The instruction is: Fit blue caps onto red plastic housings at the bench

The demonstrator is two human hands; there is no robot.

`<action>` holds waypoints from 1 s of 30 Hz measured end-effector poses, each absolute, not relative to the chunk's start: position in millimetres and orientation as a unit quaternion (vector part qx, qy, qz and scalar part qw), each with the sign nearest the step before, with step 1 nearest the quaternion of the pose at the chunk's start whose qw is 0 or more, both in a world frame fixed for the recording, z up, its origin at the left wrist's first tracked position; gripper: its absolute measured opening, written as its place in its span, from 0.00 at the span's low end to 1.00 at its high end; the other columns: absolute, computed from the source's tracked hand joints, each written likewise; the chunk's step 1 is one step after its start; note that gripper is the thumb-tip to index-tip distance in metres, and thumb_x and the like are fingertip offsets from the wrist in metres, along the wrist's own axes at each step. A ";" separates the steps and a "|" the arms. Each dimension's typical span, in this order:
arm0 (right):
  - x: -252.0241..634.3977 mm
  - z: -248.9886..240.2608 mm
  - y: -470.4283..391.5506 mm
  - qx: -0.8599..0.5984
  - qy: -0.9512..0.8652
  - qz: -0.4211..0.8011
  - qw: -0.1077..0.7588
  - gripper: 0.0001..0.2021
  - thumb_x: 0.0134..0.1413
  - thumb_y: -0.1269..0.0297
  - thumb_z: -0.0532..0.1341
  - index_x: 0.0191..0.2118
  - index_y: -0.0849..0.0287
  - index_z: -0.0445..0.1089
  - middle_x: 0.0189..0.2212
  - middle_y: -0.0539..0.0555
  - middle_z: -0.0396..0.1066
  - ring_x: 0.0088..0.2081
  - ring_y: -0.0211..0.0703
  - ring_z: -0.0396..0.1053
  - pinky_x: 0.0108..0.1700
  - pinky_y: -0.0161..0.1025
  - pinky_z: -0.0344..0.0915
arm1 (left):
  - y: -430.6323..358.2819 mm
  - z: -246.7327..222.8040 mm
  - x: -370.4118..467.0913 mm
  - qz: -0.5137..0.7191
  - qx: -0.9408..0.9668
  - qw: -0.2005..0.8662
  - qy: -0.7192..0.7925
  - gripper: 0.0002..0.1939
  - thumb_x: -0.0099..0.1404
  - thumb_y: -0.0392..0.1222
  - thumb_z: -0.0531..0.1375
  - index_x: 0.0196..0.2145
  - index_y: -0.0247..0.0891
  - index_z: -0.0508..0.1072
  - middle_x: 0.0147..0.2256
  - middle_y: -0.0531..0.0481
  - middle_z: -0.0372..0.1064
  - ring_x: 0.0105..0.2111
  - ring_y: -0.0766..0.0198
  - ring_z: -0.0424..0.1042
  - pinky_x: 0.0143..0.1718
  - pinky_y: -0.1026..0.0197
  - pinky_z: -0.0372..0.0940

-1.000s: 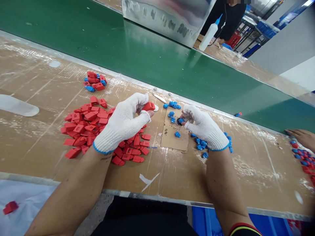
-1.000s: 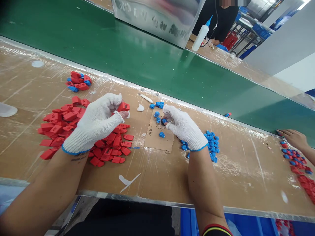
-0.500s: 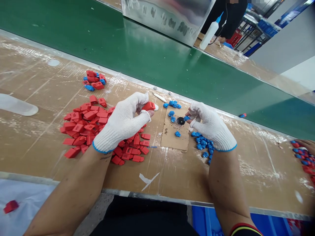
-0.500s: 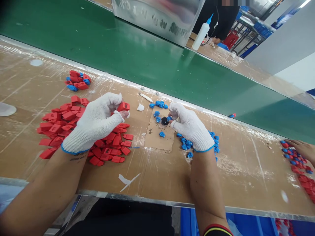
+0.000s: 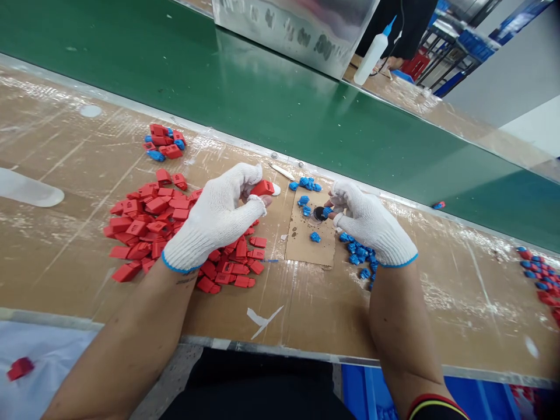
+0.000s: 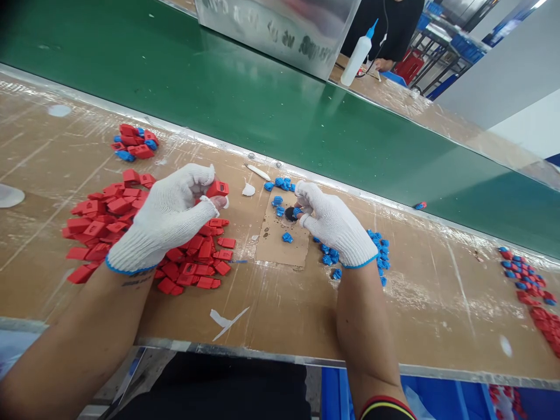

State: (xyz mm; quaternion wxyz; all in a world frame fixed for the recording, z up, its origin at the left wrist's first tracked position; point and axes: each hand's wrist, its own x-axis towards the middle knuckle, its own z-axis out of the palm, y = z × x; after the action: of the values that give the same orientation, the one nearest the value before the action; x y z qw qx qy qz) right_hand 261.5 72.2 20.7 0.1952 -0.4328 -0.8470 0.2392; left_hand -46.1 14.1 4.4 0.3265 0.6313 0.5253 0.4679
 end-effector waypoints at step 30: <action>205.2 49.3 15.1 -0.333 -0.695 0.406 0.492 0.15 0.54 0.67 0.75 0.38 0.49 0.68 0.39 0.51 0.78 0.43 0.50 0.78 0.44 0.52 0.79 | -10.7 0.0 1.1 0.558 0.527 0.487 0.416 0.08 0.58 0.39 0.71 0.32 0.41 0.75 0.33 0.48 0.76 0.32 0.60 0.71 0.33 0.56 0.68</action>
State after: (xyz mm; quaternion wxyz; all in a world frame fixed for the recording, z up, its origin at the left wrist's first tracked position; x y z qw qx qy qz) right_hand 205.2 15.1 49.3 0.4916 -0.3330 -0.6947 0.4060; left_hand 1.1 -10.7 0.0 0.4875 0.5273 0.4156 0.5582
